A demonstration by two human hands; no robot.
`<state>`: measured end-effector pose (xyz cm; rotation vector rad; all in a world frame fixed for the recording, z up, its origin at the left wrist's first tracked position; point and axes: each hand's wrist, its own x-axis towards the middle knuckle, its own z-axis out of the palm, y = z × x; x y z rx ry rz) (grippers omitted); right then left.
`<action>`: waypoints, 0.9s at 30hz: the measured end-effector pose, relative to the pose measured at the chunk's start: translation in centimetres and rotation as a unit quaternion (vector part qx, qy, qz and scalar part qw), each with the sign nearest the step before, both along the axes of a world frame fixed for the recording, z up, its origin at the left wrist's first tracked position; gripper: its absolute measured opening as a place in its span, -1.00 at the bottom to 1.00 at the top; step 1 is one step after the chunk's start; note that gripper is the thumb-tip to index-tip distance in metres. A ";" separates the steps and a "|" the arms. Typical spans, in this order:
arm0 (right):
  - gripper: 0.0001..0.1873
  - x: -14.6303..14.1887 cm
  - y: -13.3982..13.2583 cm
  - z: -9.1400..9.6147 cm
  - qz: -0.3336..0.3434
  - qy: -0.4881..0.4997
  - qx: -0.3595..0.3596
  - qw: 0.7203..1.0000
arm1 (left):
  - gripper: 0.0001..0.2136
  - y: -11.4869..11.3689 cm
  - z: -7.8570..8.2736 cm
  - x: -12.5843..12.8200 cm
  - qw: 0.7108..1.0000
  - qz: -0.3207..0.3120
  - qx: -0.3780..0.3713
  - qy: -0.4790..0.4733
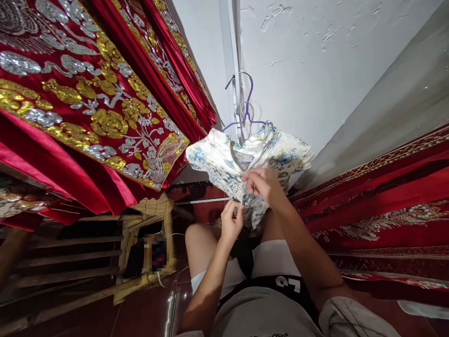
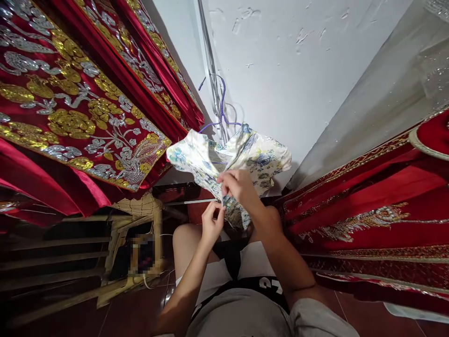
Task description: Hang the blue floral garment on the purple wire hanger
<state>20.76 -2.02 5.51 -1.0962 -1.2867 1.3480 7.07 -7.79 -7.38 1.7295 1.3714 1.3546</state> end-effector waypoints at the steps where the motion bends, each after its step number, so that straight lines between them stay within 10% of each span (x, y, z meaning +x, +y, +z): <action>1: -0.77 0.3 1.0 1.3 -0.016 0.002 0.009 1.000 | -0.76 -0.2 -0.5 -0.1 1.000 -0.010 0.000 0.006; 8: -0.76 0.9 4.5 7.5 -0.012 0.035 0.095 0.995 | -0.75 -0.1 -1.1 -2.0 0.991 -0.091 -0.013 0.097; 11: -0.78 0.8 3.2 6.7 -0.007 0.002 0.098 0.995 | -0.78 1.3 1.6 -2.6 0.986 -0.120 -0.004 0.115; 20: -0.73 0.9 1.1 5.8 -0.046 -0.063 0.179 0.981 | -0.74 7.5 16.3 -0.6 0.965 -0.011 0.243 0.100; 27: -0.71 0.6 2.7 0.4 -0.117 -0.109 0.137 0.978 | -0.80 8.9 16.8 -0.7 0.946 -0.014 0.265 0.184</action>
